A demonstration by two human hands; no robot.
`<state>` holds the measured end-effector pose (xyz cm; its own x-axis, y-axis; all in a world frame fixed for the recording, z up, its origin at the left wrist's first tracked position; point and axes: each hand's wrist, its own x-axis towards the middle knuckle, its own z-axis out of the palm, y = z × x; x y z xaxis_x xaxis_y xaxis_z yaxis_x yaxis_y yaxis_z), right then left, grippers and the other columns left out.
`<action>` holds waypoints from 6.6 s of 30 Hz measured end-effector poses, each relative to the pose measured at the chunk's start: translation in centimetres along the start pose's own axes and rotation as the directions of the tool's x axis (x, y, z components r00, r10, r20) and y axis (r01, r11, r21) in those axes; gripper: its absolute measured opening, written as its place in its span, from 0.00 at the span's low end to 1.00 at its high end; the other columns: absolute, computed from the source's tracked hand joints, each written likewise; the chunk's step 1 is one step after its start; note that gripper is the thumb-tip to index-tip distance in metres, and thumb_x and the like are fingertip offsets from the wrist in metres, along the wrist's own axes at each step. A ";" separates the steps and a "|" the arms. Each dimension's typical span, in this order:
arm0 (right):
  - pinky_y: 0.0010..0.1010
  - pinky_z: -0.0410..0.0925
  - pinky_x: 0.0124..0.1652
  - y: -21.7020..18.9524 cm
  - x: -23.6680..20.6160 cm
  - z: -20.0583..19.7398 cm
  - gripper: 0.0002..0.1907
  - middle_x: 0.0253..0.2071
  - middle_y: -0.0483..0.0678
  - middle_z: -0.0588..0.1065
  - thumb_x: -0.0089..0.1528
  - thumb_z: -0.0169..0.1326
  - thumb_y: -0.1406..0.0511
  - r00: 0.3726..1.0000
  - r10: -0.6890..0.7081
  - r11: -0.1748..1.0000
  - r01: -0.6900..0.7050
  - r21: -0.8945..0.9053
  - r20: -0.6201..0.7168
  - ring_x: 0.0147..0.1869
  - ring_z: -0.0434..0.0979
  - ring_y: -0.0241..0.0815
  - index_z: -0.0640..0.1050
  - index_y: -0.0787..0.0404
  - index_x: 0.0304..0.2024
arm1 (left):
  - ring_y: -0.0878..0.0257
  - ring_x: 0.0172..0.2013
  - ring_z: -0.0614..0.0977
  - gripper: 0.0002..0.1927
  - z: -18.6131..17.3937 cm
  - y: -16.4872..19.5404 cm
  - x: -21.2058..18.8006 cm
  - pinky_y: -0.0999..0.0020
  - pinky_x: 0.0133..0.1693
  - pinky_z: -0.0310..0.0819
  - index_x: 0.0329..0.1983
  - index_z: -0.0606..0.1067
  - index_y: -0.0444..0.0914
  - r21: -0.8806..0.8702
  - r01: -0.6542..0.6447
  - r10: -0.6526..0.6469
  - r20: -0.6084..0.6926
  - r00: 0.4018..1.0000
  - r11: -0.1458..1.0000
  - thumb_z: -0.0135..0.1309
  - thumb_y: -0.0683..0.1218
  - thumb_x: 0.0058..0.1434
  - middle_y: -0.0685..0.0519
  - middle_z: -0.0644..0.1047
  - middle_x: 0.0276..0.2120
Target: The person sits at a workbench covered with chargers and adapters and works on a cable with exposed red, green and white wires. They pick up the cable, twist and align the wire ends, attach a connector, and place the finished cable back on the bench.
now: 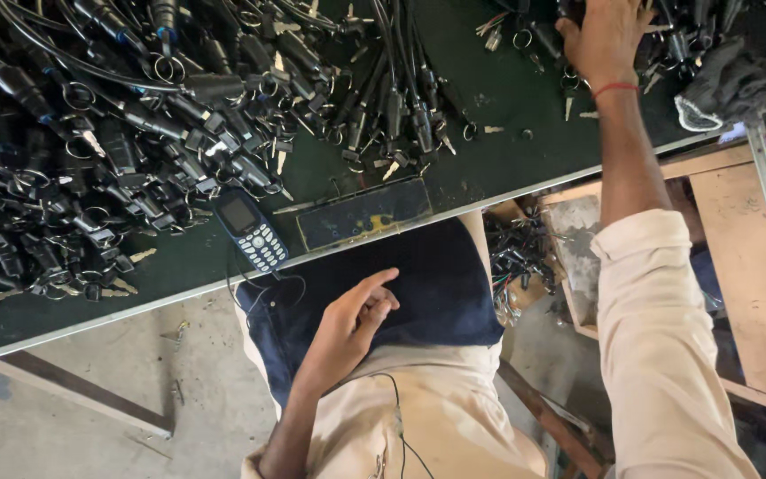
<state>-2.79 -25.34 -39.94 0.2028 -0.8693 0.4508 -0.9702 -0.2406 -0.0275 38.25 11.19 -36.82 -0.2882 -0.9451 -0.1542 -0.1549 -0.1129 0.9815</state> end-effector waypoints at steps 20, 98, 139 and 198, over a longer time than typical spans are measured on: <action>0.25 0.68 0.39 -31.9 -32.2 -8.4 0.20 0.33 0.42 0.72 0.62 0.61 0.70 0.737 -0.121 0.289 -0.615 0.734 0.665 0.38 0.69 0.30 0.75 0.61 0.56 | 0.67 0.21 0.69 0.25 -1.7 4.0 5.8 0.73 0.23 0.61 0.60 0.68 0.28 -0.487 -0.318 0.090 -0.435 0.896 0.813 0.37 0.54 0.79 0.46 0.75 0.66; 0.35 0.72 0.63 -31.3 -23.9 -20.4 0.29 0.60 0.61 0.75 0.78 0.53 0.65 0.857 0.514 -0.191 0.081 0.978 0.029 0.60 0.79 0.47 0.55 0.64 0.74 | 0.42 0.52 0.82 0.21 1.7 5.4 2.0 0.49 0.55 0.80 0.54 0.64 0.37 -0.851 -0.345 0.212 -0.281 0.936 0.395 0.65 0.42 0.68 0.30 0.77 0.53; 0.23 0.64 0.35 -30.7 -24.4 -17.5 0.12 0.33 0.43 0.68 0.76 0.51 0.64 0.807 0.125 -0.206 -0.548 0.811 0.577 0.36 0.67 0.30 0.71 0.66 0.42 | 0.51 0.56 0.80 0.16 0.8 2.1 0.9 0.55 0.61 0.75 0.58 0.63 0.37 -0.652 -0.471 0.318 -0.347 0.882 0.595 0.55 0.38 0.74 0.39 0.76 0.53; 0.27 0.68 0.37 -31.2 -30.6 -13.8 0.15 0.31 0.45 0.70 0.77 0.40 0.60 0.690 -0.410 -0.091 -0.681 0.726 0.596 0.35 0.69 0.34 0.72 0.66 0.49 | 0.63 0.39 0.75 0.18 -0.6 3.1 1.1 0.69 0.42 0.70 0.58 0.65 0.31 -0.397 -0.332 0.321 -0.097 0.942 0.856 0.38 0.51 0.80 0.49 0.71 0.40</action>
<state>19.42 14.69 -40.60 0.6166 -0.7589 -0.2097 0.0460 0.3006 -0.9526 37.99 9.66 -33.85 -0.2290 -0.9565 0.1806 0.3382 0.0958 0.9362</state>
